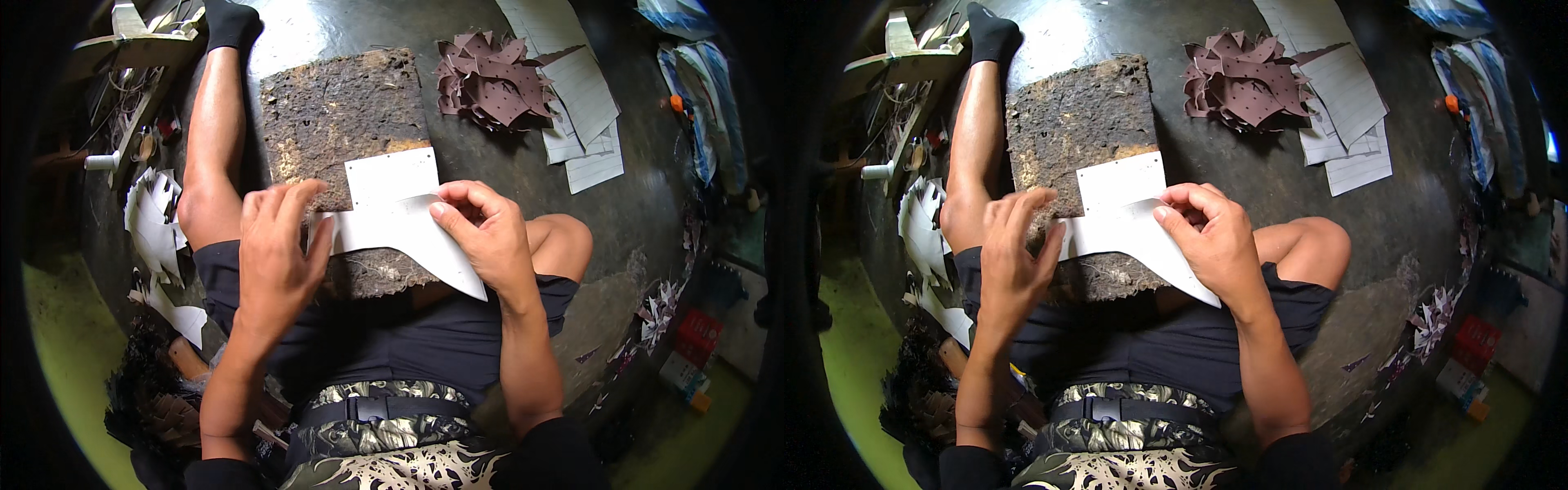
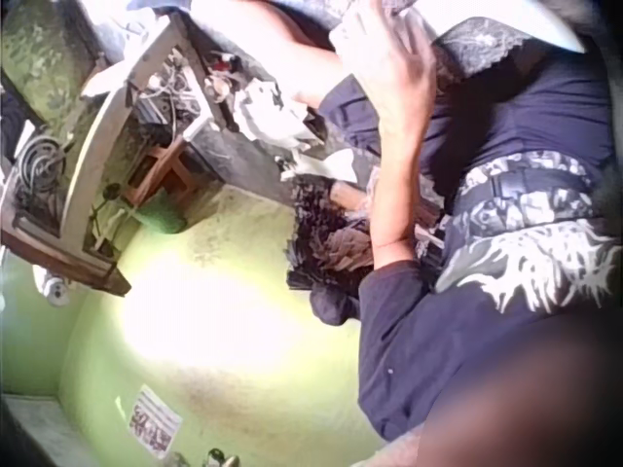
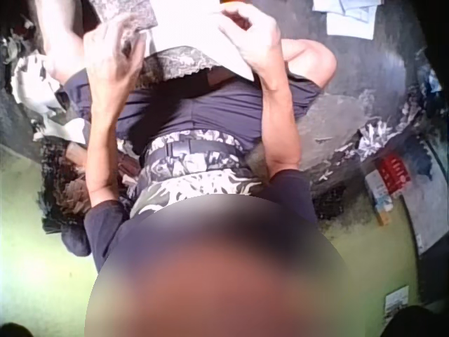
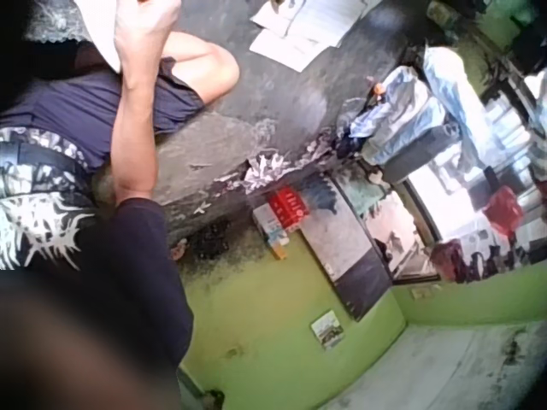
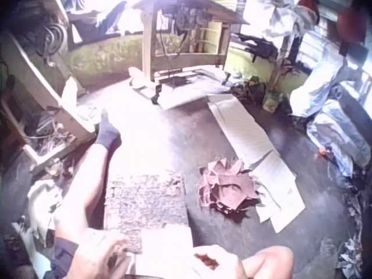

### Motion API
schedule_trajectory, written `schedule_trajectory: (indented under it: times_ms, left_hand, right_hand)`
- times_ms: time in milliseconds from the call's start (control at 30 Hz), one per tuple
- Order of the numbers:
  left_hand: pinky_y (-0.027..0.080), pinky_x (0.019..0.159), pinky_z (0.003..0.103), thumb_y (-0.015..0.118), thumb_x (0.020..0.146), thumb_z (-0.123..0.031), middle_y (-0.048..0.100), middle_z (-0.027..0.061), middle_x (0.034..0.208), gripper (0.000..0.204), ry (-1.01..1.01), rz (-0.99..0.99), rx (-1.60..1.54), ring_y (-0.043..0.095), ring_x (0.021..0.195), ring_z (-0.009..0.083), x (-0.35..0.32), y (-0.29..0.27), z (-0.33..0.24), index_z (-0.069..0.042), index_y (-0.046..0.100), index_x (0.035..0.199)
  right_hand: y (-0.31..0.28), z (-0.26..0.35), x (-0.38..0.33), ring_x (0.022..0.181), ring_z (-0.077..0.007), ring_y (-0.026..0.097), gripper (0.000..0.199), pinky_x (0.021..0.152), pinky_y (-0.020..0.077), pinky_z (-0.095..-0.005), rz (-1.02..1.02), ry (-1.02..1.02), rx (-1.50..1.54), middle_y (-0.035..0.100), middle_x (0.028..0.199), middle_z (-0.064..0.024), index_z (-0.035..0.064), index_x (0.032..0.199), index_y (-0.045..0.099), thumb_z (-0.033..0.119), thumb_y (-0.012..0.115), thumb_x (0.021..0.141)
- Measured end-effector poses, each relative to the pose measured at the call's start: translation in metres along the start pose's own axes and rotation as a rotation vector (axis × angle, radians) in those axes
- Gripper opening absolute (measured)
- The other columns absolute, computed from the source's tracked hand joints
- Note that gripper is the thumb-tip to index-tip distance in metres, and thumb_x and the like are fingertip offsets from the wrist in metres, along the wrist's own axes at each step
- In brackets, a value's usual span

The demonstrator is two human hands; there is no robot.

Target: The person sits on the floor and repeatedly peels a thin white paper layer from a small square sheet. The peeled layers are placed on a nearby pile. The person continues this peeling process throughout the clip.

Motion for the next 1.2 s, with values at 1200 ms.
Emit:
schedule_trajectory:
  times_ms: [1200]
  left_hand:
    - [0.065, 0.068, 0.037, 0.092, 0.096, -0.012, 0.077, 0.0074, 0.107, 0.025, 0.244, 0.013, -0.185, 0.079, 0.081, 0.0221, 0.026, 0.071, -0.05, -0.009, 0.087, 0.12]
  right_hand:
    - [-0.001, -0.019, 0.023, 0.073, -0.0018, 0.053, 0.024, 0.063, 0.0462, -0.0236, -0.088, 0.034, 0.045, 0.066, 0.08, 0.005, -0.0025, 0.107, 0.078, 0.02, 0.079, 0.114]
Point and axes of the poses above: each hand's wrist, its own x-axis towards the middle knuckle, its own y-axis out of the palm, z = x × y, the point moved 4 cm from there along x, towards the middle knuckle
